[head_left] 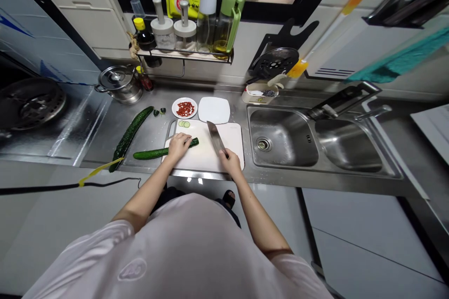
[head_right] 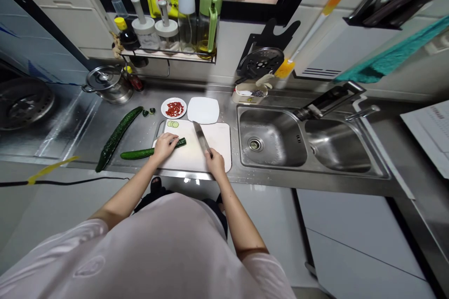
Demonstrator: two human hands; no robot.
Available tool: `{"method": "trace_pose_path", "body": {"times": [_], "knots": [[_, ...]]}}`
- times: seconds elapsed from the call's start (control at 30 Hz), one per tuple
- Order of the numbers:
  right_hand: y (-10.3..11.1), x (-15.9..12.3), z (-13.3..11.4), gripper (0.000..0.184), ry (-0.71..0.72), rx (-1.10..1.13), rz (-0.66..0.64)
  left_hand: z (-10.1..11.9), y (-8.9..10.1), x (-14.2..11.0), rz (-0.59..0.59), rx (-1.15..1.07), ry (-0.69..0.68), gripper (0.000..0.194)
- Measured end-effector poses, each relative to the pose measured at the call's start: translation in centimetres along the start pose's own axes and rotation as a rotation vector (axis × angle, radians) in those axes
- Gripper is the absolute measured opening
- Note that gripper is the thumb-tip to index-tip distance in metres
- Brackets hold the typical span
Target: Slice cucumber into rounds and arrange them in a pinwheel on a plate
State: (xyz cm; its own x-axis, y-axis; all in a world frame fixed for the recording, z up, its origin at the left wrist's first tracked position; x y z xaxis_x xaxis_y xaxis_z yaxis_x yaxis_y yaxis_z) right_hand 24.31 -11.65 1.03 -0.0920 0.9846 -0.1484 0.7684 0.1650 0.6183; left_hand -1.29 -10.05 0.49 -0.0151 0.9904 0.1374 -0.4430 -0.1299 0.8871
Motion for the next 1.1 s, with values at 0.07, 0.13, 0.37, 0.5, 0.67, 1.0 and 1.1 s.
{"method": "trace_pose_path", "body": {"times": [0.07,0.13,0.37,0.5,0.67,1.0,1.1], "knots": [[-0.3,0.4,-0.5,0.034,0.018,0.045,-0.043,0.1,-0.2,0.0,-0.008,0.000,-0.014,0.030],[-0.6,0.6,-1.1,0.035,0.019,0.047,-0.075,0.1,-0.3,0.0,-0.016,0.006,-0.017,0.029],[-1.1,0.5,-3.0,0.031,0.031,-0.118,-0.141,-0.1,-0.4,0.0,-0.018,-0.002,-0.047,0.029],[-1.3,0.5,-3.7,0.030,0.039,-0.232,-0.180,0.2,-0.5,0.2,-0.022,-0.036,-0.083,0.030],[-1.9,0.4,-4.6,0.028,0.059,-0.372,-0.199,0.5,-1.0,0.2,-0.047,-0.040,-0.130,0.030],[-2.7,0.5,-5.3,0.028,0.030,-0.432,-0.240,-0.1,-1.3,0.9,-0.086,-0.067,-0.146,0.029],[-2.7,0.5,-5.5,0.028,0.011,-0.435,-0.262,-0.3,-1.3,1.2,-0.092,-0.095,-0.131,0.028]]}}
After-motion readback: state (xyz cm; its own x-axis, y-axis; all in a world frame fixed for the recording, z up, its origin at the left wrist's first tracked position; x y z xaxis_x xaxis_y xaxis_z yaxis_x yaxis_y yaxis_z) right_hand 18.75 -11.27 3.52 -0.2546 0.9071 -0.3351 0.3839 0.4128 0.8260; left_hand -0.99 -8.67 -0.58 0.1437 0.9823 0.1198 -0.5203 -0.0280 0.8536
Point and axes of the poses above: each hand's wrist, its own x-axis towards the middle knuckle, its own y-axis out of the back of the hand, z = x × y, the point moved 1 cm from there along x, towards the middle knuckle, and after that the axes turned 6 degrees about x, right-handed, at the moved point
